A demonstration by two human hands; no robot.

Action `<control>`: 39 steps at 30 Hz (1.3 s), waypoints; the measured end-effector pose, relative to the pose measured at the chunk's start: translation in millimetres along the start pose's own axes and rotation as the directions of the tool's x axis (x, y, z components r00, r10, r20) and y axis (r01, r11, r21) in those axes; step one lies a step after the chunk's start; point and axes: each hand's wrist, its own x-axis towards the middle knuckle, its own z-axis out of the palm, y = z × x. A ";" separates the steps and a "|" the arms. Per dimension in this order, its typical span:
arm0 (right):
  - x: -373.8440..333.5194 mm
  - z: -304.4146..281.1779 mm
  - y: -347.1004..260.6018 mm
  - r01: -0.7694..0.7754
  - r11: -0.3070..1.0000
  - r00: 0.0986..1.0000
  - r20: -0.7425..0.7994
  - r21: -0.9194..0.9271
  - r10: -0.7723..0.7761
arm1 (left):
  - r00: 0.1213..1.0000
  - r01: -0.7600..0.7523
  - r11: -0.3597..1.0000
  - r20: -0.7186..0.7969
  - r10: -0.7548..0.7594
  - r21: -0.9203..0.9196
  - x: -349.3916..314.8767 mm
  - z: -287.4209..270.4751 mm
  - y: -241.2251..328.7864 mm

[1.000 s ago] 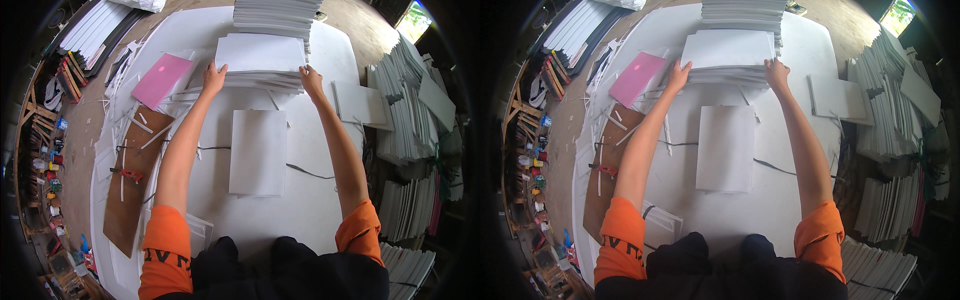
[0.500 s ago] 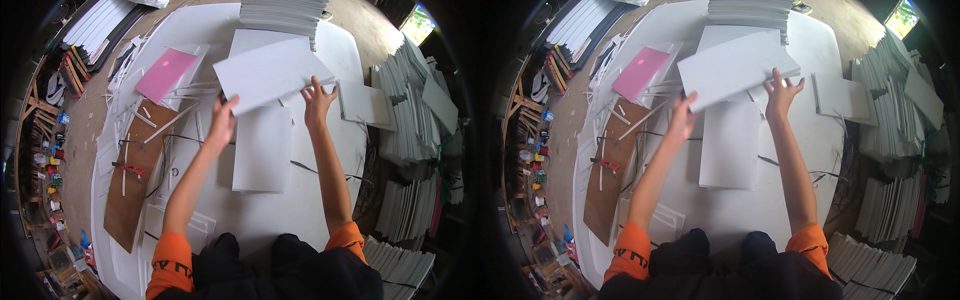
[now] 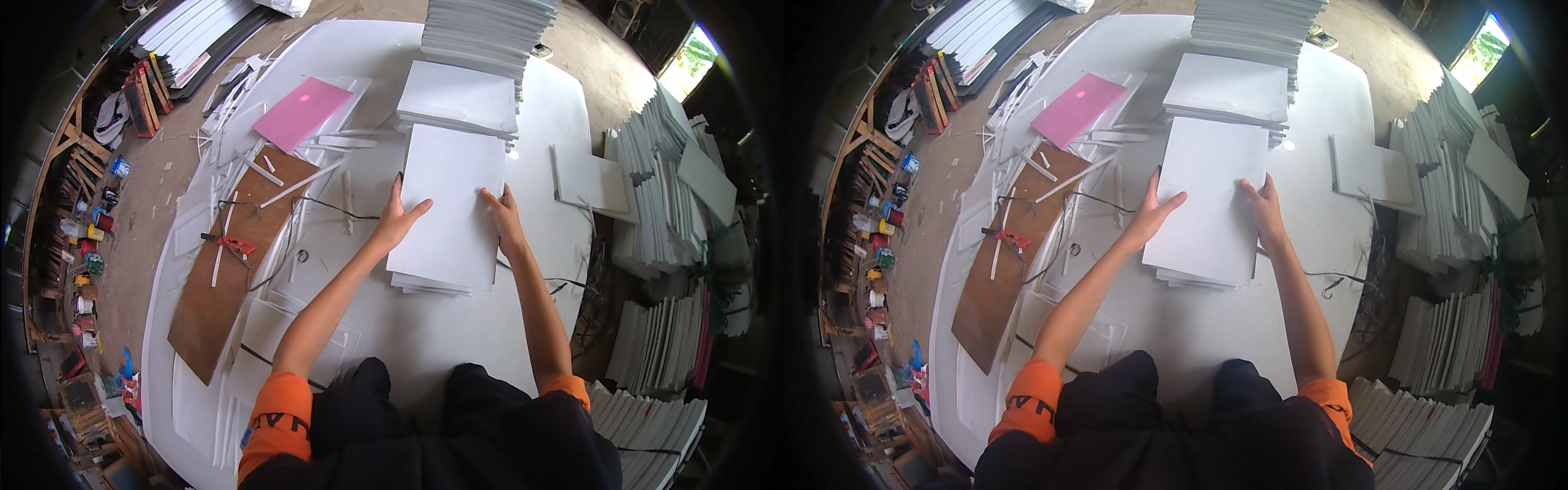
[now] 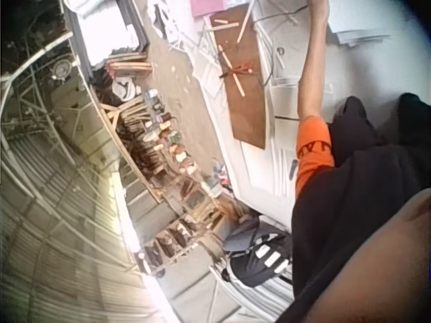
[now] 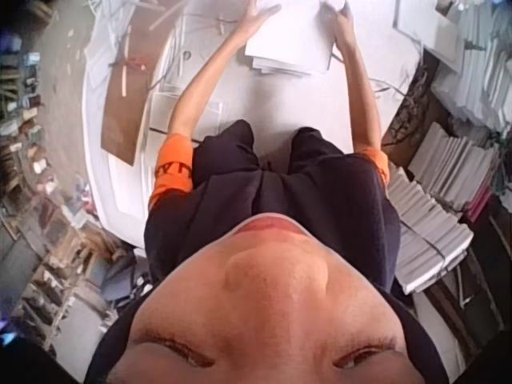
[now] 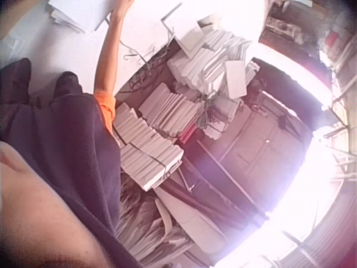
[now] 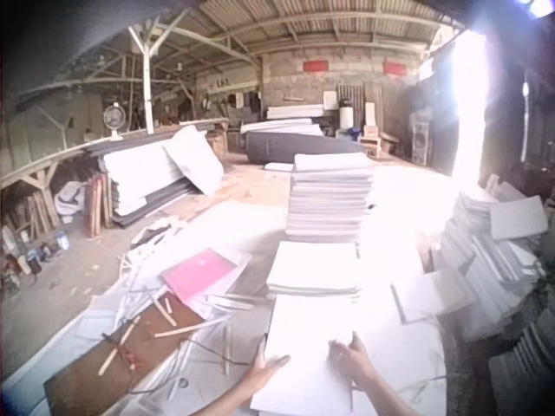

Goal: The person gathers and straightens black straps on a white table, then stacks white rectangular paper sheets. They wrap the straps around the stack, tie them into a knot, and trim the excess strap ends with red-handled scissors.

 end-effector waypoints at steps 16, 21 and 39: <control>66.0 -29.8 77.8 0.018 0.753 0.970 -0.170 -0.658 -0.172 | 0.991 0.083 0.925 -0.127 -0.038 0.371 38.7 -0.4 -83.9; 156.2 -52.7 -10.8 0.099 0.728 0.853 -0.318 -0.679 -0.413 | 0.972 -0.004 0.900 -0.209 0.105 0.436 159.5 -38.1 -28.2; 188.6 -38.0 -54.1 0.264 0.929 0.871 -0.478 0.258 -0.114 | 0.914 0.042 0.991 -0.406 0.013 0.126 190.1 -25.7 -9.0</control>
